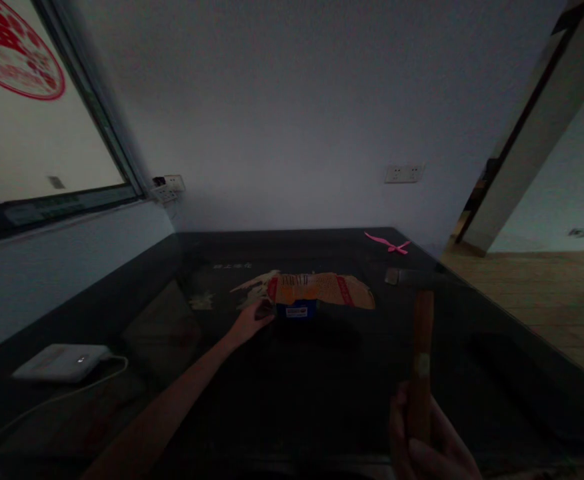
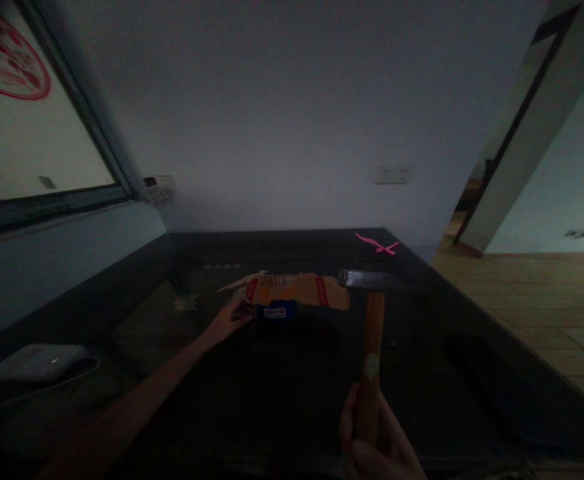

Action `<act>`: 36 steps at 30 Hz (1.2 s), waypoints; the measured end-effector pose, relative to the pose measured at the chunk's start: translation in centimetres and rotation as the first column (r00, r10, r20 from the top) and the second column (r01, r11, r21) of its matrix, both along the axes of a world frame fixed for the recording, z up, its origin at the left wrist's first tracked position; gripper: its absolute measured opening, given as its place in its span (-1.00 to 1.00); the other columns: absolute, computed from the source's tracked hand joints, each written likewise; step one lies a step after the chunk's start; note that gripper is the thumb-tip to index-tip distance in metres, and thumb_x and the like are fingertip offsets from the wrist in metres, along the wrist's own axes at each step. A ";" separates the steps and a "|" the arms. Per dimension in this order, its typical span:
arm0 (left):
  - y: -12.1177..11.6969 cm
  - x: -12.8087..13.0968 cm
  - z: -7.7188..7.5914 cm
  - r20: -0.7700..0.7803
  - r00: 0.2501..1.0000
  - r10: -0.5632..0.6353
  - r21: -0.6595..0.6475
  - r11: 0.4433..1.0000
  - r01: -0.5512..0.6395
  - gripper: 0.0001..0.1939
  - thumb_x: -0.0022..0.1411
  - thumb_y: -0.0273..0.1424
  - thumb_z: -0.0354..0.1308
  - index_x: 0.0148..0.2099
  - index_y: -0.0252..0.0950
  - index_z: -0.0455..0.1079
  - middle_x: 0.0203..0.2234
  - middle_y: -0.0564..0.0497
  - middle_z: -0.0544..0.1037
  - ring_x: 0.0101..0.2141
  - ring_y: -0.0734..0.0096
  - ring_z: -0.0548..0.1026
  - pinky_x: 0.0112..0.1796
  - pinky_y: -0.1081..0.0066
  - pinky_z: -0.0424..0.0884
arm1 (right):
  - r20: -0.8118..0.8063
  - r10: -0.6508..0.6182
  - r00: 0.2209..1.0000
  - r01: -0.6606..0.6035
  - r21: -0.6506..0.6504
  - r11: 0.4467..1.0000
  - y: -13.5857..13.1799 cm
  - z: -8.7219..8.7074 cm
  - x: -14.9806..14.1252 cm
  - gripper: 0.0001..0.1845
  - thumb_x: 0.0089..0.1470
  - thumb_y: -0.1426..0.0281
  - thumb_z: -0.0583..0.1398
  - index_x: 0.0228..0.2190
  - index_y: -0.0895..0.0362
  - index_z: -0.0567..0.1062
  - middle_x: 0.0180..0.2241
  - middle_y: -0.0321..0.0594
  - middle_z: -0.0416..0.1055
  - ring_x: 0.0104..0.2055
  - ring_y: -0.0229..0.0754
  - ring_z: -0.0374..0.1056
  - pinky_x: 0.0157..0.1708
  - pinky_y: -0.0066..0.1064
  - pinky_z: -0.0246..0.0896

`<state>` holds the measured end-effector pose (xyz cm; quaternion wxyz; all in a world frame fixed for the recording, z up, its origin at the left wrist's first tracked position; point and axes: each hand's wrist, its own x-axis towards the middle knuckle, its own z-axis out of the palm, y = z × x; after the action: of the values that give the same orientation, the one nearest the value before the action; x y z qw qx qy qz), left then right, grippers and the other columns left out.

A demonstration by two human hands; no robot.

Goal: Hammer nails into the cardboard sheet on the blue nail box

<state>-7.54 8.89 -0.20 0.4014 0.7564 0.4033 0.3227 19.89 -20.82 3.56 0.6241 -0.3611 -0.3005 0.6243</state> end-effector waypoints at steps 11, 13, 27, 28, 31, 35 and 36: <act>1.1 4.6 1.5 0.112 0.994 0.000 0.012 1.000 -0.001 -0.33 -0.13 -0.38 0.32 0.05 -0.34 0.21 -0.05 -0.20 0.43 0.00 0.20 0.37 0.06 0.12 0.20 | 0.268 -0.212 0.940 0.202 0.066 0.977 -0.5 3.2 1.5 -0.49 -0.05 0.29 0.25 -0.06 -0.06 0.20 -0.51 -0.43 0.24 -0.69 -0.43 0.10 -0.72 -0.56 -0.05; 1.1 5.1 1.6 0.127 0.992 0.008 0.022 1.000 -0.011 -0.30 -0.17 -0.40 0.34 0.05 -0.34 0.21 -0.01 -0.21 0.40 0.02 0.19 0.35 0.07 0.12 0.19 | 0.296 -0.272 0.916 0.255 0.093 0.962 -0.3 3.0 2.4 -0.53 -0.06 0.28 0.26 -0.10 -0.02 0.24 -0.49 -0.40 0.24 -0.64 -0.39 0.13 -0.69 -0.54 -0.01; 3.2 16.6 -0.3 0.218 0.966 -0.137 0.136 0.985 0.109 -0.21 -0.20 -0.34 0.36 0.08 -0.43 0.14 0.01 -0.28 0.34 0.03 0.17 0.32 0.06 0.15 0.17 | 0.922 -0.186 0.340 0.190 0.127 0.974 1.9 6.8 8.9 -0.68 0.14 0.19 0.02 -0.29 0.15 0.42 -0.59 -0.36 0.22 -0.57 -0.31 0.22 -0.60 -0.51 0.10; 3.4 17.6 -0.4 0.201 0.972 -0.125 0.150 0.984 0.096 -0.21 -0.21 -0.32 0.36 0.07 -0.42 0.15 0.00 -0.27 0.35 0.03 0.16 0.32 0.05 0.16 0.18 | 0.960 -0.176 0.217 0.137 0.148 0.979 2.5 6.8 9.4 -0.69 0.14 0.20 0.03 -0.31 0.14 0.44 -0.57 -0.31 0.31 -0.53 -0.26 0.28 -0.55 -0.48 0.15; 3.6 20.2 -0.5 0.132 0.991 -0.024 0.185 0.983 -0.001 -0.24 -0.24 -0.29 0.38 0.02 -0.41 0.21 -0.05 -0.25 0.38 0.00 0.09 0.34 0.03 0.12 0.19 | 0.969 -0.205 -0.139 0.016 0.209 0.978 4.5 6.0 10.5 -0.75 0.10 0.26 0.07 -0.25 0.09 0.46 -0.35 -0.18 0.50 -0.34 -0.12 0.42 -0.37 -0.38 0.25; 3.8 22.7 -0.7 0.111 0.994 0.004 0.215 0.976 -0.028 -0.28 -0.22 -0.28 0.37 -0.01 -0.42 0.23 -0.09 -0.27 0.40 -0.04 0.08 0.36 0.00 0.15 0.21 | 0.934 -0.225 -0.277 -0.053 0.219 0.974 6.7 4.8 10.9 -0.79 0.03 0.31 0.15 -0.25 0.04 0.48 -0.25 -0.18 0.51 -0.27 -0.07 0.42 -0.28 -0.30 0.25; 3.8 23.2 -0.8 0.123 0.992 -0.015 0.216 0.976 -0.012 -0.28 -0.21 -0.27 0.37 0.00 -0.43 0.23 -0.09 -0.27 0.39 -0.04 0.09 0.36 -0.01 0.17 0.22 | 0.936 -0.223 -0.273 -0.064 0.213 0.975 7.2 4.6 11.0 -0.80 0.02 0.32 0.17 -0.26 0.04 0.48 -0.25 -0.18 0.50 -0.26 -0.07 0.42 -0.27 -0.30 0.25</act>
<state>15.63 12.74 -0.98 0.3412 0.7744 0.3396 0.4106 30.85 -13.66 8.18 0.2071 -0.6754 -0.7076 0.0165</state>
